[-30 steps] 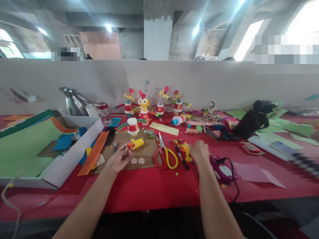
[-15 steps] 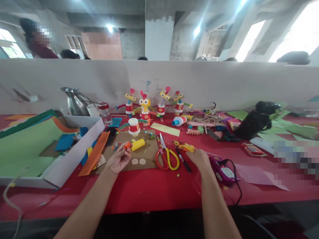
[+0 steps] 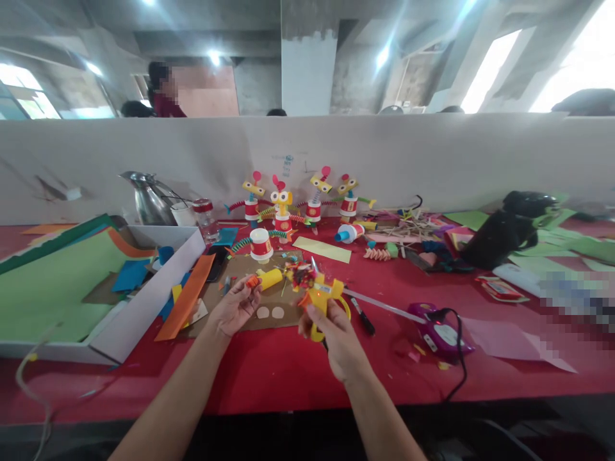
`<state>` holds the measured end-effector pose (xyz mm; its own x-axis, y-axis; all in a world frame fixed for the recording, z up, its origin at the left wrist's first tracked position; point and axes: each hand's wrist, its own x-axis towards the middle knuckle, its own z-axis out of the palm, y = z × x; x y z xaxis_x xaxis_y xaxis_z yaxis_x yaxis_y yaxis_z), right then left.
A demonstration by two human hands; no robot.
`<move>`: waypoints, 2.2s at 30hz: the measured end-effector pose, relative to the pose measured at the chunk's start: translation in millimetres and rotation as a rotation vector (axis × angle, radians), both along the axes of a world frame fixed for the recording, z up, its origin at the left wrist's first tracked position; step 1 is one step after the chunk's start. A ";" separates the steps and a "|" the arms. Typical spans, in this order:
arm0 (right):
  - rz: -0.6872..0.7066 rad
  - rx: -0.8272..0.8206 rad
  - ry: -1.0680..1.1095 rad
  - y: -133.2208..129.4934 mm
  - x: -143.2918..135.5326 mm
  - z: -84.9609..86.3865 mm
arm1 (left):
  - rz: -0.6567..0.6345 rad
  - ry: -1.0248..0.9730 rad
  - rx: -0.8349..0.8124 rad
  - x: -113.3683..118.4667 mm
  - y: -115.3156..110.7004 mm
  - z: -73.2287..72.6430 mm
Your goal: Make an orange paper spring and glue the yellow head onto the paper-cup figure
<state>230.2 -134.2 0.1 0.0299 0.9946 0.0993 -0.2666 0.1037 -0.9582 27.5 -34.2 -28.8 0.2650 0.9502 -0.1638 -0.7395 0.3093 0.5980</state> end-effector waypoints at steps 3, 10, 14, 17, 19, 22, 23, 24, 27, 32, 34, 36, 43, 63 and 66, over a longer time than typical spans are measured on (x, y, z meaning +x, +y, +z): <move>0.034 0.036 -0.151 -10.5 -12.2 -4.7 | -0.011 0.001 0.029 0.6 1.2 -3.4; 0.039 0.138 -0.367 -18.4 -23.1 1.6 | -0.035 0.003 0.055 0.1 2.8 -9.1; 0.049 0.144 -0.420 -17.5 -26.1 2.2 | -0.037 0.001 0.070 0.2 3.4 -11.2; 0.038 0.149 -0.441 -16.6 -27.4 1.0 | -0.039 -0.001 0.077 0.5 3.7 -12.4; 0.029 0.147 -0.452 -15.5 -27.7 -0.7 | -0.038 -0.003 0.081 0.7 3.6 -12.8; 0.043 0.143 -0.466 -13.3 -27.5 -5.0 | -0.033 -0.005 0.091 0.7 3.1 -12.8; 0.047 0.143 -0.466 -12.6 -27.5 -6.9 | -0.036 -0.004 0.095 0.7 2.9 -12.7; 0.050 0.143 -0.463 -11.9 -27.5 -8.9 | -0.041 -0.002 0.101 0.6 2.7 -12.5; 0.055 0.155 -0.452 -10.6 -27.9 -14.4 | -0.055 -0.004 0.117 0.7 2.3 -12.1; 0.044 0.161 -0.476 -11.4 -28.3 -16.4 | -0.050 -0.035 0.136 0.9 2.7 -12.1; 0.035 0.168 -0.498 -12.2 -28.1 -15.0 | -0.057 -0.044 0.140 0.7 3.1 -12.4; 0.031 0.171 -0.510 -12.5 -28.0 -13.7 | -0.063 -0.045 0.143 0.4 3.5 -12.8; 0.019 0.184 -0.489 -10.4 -30.3 -12.8 | -0.050 -0.019 0.124 -0.2 3.5 -13.3; -0.009 0.187 -0.498 -13.9 -27.0 -10.6 | -0.059 -0.032 0.133 0.7 0.7 -7.6; -0.025 0.141 -0.429 -12.1 -18.3 -6.5 | -0.038 -0.025 0.116 0.5 -0.7 -3.3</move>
<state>211.9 -146.3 -6.4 -0.0196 0.9699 0.2425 0.1561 0.2426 -0.9575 28.0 -35.0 -32.1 0.3039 0.9516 -0.0463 -0.7436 0.2673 0.6128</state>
